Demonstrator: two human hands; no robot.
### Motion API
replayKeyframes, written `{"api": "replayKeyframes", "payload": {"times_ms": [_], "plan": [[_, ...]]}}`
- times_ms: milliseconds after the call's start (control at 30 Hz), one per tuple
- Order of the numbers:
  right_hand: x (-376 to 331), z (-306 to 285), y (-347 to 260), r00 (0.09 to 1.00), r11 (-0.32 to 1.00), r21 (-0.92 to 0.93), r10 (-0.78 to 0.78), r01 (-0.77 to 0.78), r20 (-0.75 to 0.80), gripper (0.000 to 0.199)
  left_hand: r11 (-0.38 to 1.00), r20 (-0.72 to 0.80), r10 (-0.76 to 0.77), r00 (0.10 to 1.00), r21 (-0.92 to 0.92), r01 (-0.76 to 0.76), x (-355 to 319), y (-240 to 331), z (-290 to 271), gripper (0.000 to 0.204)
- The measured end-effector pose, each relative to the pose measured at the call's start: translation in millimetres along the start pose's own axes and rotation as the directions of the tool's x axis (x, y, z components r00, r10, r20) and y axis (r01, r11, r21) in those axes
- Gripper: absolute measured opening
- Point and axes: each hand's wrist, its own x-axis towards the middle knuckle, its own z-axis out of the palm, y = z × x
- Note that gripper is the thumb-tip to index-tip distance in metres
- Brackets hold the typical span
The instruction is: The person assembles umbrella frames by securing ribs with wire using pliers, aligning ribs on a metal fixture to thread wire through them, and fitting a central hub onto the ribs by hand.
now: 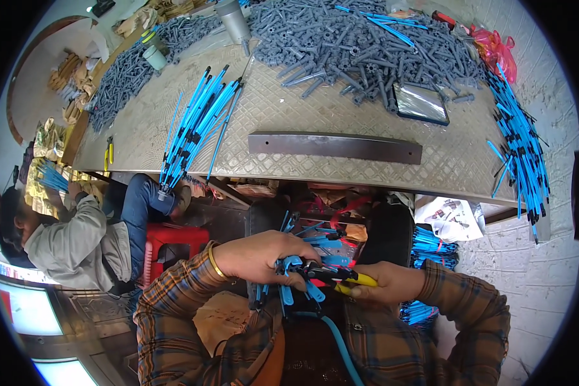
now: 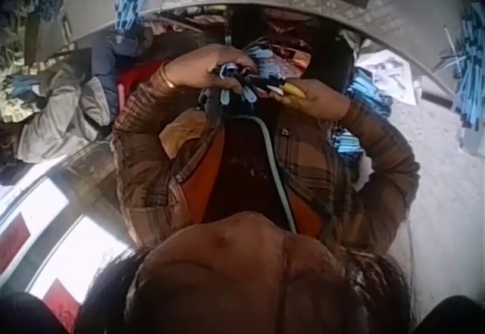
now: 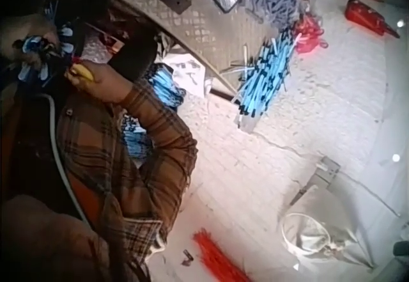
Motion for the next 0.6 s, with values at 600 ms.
{"api": "replayKeyframes", "payload": {"times_ms": [600], "plan": [[6, 14, -21, 0.869, 0.635, -0.754, -0.266, -0.167, -0.417, 0.032, 0.976, -0.282, -0.214, 0.935, -0.1, 0.193, -4, 6, 5, 0.037]]}}
